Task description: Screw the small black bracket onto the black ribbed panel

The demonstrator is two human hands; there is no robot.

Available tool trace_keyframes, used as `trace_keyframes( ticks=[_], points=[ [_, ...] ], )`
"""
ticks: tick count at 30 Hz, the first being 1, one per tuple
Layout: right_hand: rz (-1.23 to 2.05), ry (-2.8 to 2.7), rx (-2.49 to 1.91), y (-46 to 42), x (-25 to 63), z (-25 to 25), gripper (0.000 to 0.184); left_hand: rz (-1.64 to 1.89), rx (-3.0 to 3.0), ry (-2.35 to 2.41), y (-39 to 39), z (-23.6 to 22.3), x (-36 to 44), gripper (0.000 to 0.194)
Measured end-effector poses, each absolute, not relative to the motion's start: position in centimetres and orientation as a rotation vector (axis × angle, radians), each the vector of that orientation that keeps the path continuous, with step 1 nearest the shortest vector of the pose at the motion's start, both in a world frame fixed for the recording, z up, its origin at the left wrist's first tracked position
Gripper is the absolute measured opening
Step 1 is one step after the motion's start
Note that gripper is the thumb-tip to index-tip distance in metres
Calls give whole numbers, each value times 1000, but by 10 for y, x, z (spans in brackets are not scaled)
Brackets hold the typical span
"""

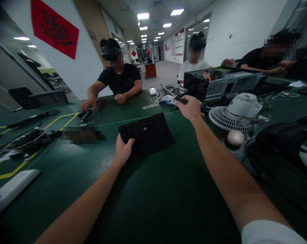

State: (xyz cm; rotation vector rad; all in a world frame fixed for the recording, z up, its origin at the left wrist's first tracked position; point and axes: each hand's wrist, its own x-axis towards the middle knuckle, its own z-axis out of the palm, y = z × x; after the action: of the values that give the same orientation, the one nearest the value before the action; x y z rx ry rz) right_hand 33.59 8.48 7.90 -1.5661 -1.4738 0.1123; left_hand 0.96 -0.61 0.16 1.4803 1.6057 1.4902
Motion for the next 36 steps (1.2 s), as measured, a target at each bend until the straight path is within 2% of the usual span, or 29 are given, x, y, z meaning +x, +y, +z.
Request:
trace_keyframes(
  ticks=[4,8,11,14,25,31,36],
  points=[
    [212,-1398,-1769,97,324,14,36,1477,1478,1635,-6,1,10,35],
    [295,-1390,-1836,102,328,-17,39,1476,1483,1622,-6,-1,9,36],
    [314,-1376,-1839,108,335,-21,43,1473,1481,1621,-6,-2,8,38],
    [333,-1386,-1828,110,338,-22,37,1476,1496,1614,-5,-2,8,40],
    [335,-1427,-1804,101,336,-22,42,1480,1458,1575,-4,1,10,36],
    [295,-1442,-1777,87,336,-23,39,1495,1456,1548,1,-3,10,34],
    [244,-1336,-1835,68,339,-23,46,1503,1478,1549,6,-5,11,31]
  ],
)
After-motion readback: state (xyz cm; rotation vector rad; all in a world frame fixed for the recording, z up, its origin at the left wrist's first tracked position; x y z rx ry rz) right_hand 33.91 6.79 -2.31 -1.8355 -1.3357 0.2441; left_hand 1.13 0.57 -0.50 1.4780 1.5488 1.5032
